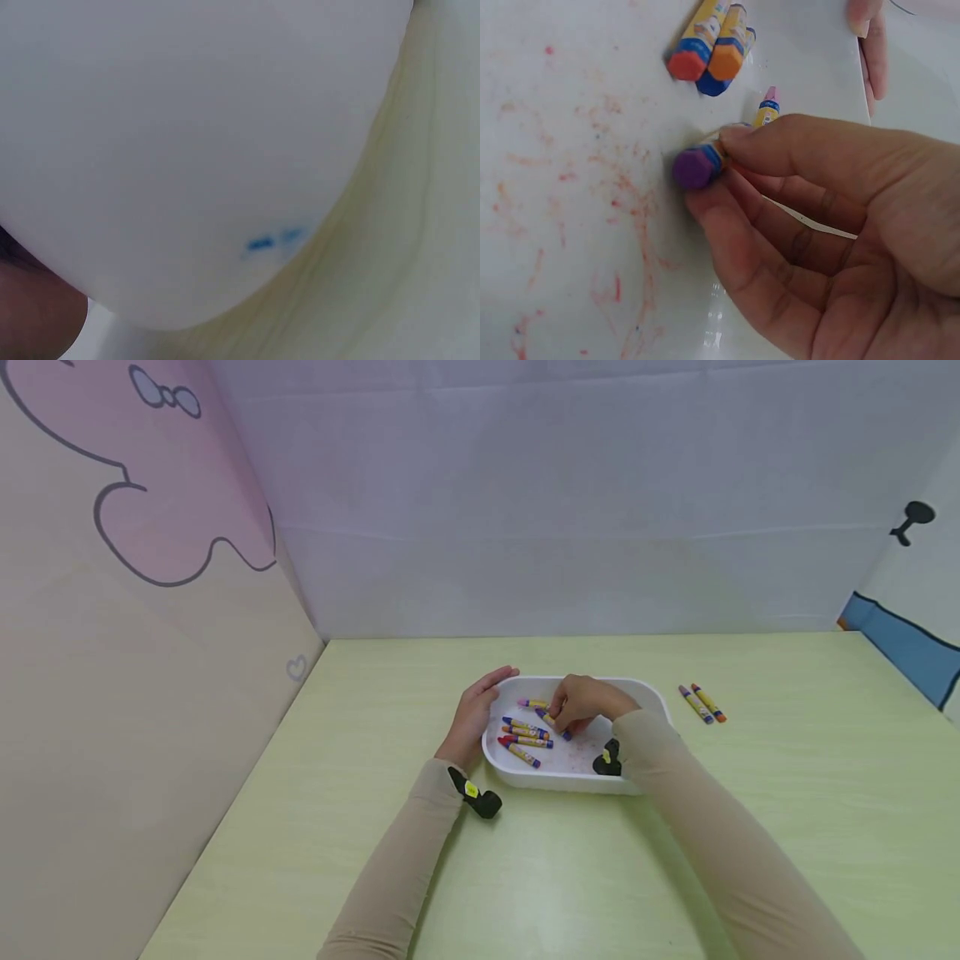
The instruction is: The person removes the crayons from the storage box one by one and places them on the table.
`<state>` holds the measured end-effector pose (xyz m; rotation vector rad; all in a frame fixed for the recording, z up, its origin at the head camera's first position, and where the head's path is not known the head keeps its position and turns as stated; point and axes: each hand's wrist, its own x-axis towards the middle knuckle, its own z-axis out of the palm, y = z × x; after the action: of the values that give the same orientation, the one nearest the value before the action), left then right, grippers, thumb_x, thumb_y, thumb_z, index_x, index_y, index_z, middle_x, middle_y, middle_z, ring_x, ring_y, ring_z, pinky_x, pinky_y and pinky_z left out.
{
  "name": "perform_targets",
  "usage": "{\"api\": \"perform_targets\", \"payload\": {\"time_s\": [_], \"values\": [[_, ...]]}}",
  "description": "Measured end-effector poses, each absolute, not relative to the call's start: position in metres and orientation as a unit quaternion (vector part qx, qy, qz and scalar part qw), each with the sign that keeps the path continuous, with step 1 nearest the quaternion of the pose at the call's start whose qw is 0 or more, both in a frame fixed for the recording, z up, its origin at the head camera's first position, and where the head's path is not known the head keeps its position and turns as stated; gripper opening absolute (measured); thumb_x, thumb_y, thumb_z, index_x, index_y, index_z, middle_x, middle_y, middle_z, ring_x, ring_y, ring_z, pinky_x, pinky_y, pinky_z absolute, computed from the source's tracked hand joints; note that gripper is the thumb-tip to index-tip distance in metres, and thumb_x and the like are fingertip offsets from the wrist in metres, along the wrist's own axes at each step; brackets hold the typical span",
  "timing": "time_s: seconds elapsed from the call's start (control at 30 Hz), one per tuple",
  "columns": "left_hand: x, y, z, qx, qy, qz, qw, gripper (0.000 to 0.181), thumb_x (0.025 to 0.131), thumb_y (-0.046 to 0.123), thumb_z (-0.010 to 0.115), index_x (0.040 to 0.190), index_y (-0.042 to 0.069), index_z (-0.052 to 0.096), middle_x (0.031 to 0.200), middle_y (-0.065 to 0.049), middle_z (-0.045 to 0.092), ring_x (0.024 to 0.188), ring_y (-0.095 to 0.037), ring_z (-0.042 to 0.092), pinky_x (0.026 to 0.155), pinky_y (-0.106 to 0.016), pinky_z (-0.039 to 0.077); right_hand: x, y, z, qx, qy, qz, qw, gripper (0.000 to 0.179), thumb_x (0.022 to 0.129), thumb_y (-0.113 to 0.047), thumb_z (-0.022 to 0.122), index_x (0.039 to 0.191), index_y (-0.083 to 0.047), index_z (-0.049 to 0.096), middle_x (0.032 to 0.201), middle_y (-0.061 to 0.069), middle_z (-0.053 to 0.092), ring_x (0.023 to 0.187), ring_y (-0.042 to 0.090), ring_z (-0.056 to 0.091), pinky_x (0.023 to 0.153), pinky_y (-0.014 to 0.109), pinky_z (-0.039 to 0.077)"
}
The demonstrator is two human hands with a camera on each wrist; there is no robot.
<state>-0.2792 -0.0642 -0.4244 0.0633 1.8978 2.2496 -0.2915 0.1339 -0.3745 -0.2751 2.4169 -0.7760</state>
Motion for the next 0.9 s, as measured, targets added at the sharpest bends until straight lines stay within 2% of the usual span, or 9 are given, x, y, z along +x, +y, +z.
{"api": "perform_targets", "payload": {"time_s": [0.3, 0.47, 0.7, 0.9], "values": [[-0.280, -0.064, -0.426, 0.020, 0.646, 0.757, 0.098, 0.039, 0.102, 0.011, 0.036, 0.135, 0.015, 0.055, 0.138, 0.001, 0.057, 0.132, -0.016, 0.048, 0.113, -0.035, 0.037, -0.291, 0.140, -0.372, -0.130, 0.902, -0.291, 0.291, 0.016, 0.080, -0.008, 0.071, 0.095, -0.002, 0.068, 0.082, 0.003, 0.068, 0.066, 0.010, 0.061, 0.066, 0.024, 0.057], [-0.279, -0.063, -0.426, 0.024, 0.640, 0.762, 0.099, 0.039, 0.101, 0.010, 0.035, 0.135, 0.015, 0.055, 0.139, 0.001, 0.056, 0.133, -0.016, 0.047, 0.113, -0.034, 0.036, -0.292, 0.146, -0.367, -0.142, 0.900, -0.293, 0.290, 0.019, 0.080, -0.009, 0.069, 0.098, -0.003, 0.070, 0.086, 0.005, 0.068, 0.068, 0.011, 0.061, 0.067, 0.024, 0.056], [-0.278, -0.063, -0.425, 0.029, 0.638, 0.763, 0.099, 0.039, 0.102, 0.010, 0.035, 0.137, 0.014, 0.053, 0.141, 0.000, 0.055, 0.134, -0.018, 0.046, 0.114, -0.035, 0.035, -0.288, 0.161, -0.351, -0.150, 0.903, -0.301, 0.267, 0.025, 0.082, -0.013, 0.066, 0.105, -0.003, 0.069, 0.095, 0.007, 0.071, 0.075, 0.012, 0.065, 0.073, 0.027, 0.057], [-0.279, -0.062, -0.425, 0.031, 0.631, 0.770, 0.089, 0.040, 0.102, 0.008, 0.035, 0.137, 0.009, 0.053, 0.141, -0.004, 0.054, 0.134, -0.018, 0.046, 0.114, -0.034, 0.035, -0.283, 0.184, -0.337, -0.146, 0.905, -0.319, 0.240, 0.026, 0.085, -0.013, 0.065, 0.109, -0.003, 0.068, 0.095, 0.007, 0.073, 0.077, 0.013, 0.066, 0.076, 0.029, 0.057]]}}
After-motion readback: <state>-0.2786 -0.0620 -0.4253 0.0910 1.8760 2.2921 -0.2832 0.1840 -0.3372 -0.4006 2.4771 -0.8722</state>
